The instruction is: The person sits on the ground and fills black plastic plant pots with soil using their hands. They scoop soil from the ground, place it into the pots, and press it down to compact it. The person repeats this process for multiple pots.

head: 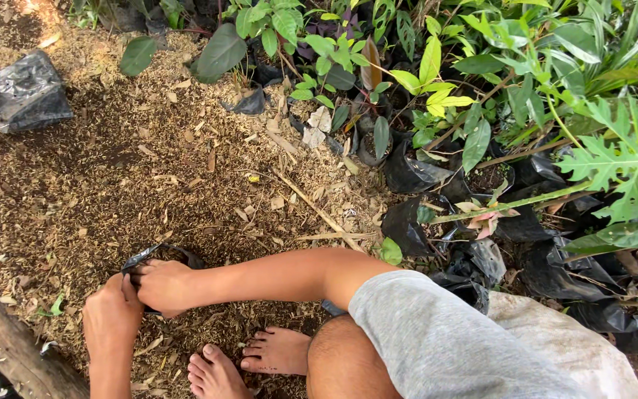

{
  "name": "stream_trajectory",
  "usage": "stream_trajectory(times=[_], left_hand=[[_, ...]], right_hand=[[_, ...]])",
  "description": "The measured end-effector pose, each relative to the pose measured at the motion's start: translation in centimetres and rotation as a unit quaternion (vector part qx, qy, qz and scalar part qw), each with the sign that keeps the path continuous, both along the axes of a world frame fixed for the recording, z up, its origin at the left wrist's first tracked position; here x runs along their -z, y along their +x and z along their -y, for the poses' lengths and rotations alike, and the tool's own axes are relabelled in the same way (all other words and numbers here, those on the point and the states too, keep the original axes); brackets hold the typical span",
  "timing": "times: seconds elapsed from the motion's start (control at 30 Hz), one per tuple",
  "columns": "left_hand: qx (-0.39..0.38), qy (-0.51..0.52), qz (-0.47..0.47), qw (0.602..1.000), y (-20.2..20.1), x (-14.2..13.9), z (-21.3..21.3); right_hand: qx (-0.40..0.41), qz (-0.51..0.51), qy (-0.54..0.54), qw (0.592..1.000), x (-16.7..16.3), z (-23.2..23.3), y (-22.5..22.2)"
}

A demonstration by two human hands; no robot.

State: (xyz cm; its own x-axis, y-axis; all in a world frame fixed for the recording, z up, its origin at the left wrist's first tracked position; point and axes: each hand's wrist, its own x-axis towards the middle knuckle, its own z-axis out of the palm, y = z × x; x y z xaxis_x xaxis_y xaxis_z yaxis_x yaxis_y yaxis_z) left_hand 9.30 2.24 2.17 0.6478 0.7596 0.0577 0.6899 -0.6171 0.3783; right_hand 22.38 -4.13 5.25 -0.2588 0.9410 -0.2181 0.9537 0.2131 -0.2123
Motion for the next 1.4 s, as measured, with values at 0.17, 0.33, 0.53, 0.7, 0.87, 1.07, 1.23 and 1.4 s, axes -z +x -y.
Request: stream_trajectory(times=[0.17, 0.33, 0.53, 0.7, 0.87, 1.07, 1.23, 1.4], left_hand=[[-0.003, -0.019, 0.006, 1.0, -0.8, 1.2, -0.4], [0.007, -0.068, -0.1, 0.993, 1.6, 1.9, -2.5], [0.005, -0.055, -0.065, 0.996, 1.0, 2.1, -4.4], [-0.028, -0.108, -0.15, 0.982, 0.8, 0.9, -5.3], [0.031, -0.065, -0.226, 0.971, 1.3, -1.3, -5.9], [0.093, 0.069, -0.043, 0.992, 0.8, 1.0, -5.4], [0.025, -0.094, -0.02, 0.995, 1.0, 2.5, -6.2], [0.032, -0.093, 0.023, 0.995, 0.5, 2.8, -5.2]], right_hand=[[0.031, -0.003, -0.077, 0.997, -0.5, -1.1, -0.3], [0.031, 0.007, -0.077, 0.996, 0.4, -0.8, -0.2], [-0.013, -0.141, 0.048, 0.989, 3.7, 0.2, 1.2], [0.005, -0.364, 0.164, 0.917, 4.2, 1.1, 3.0], [0.19, -0.314, 0.089, 0.926, 1.7, 3.0, 5.7], [0.326, -0.209, -0.069, 0.919, 4.2, 3.2, 8.0], [0.29, -0.272, -0.111, 0.911, 8.0, 1.8, 9.5], [0.256, -0.226, -0.084, 0.936, 7.5, -1.8, 11.9]])
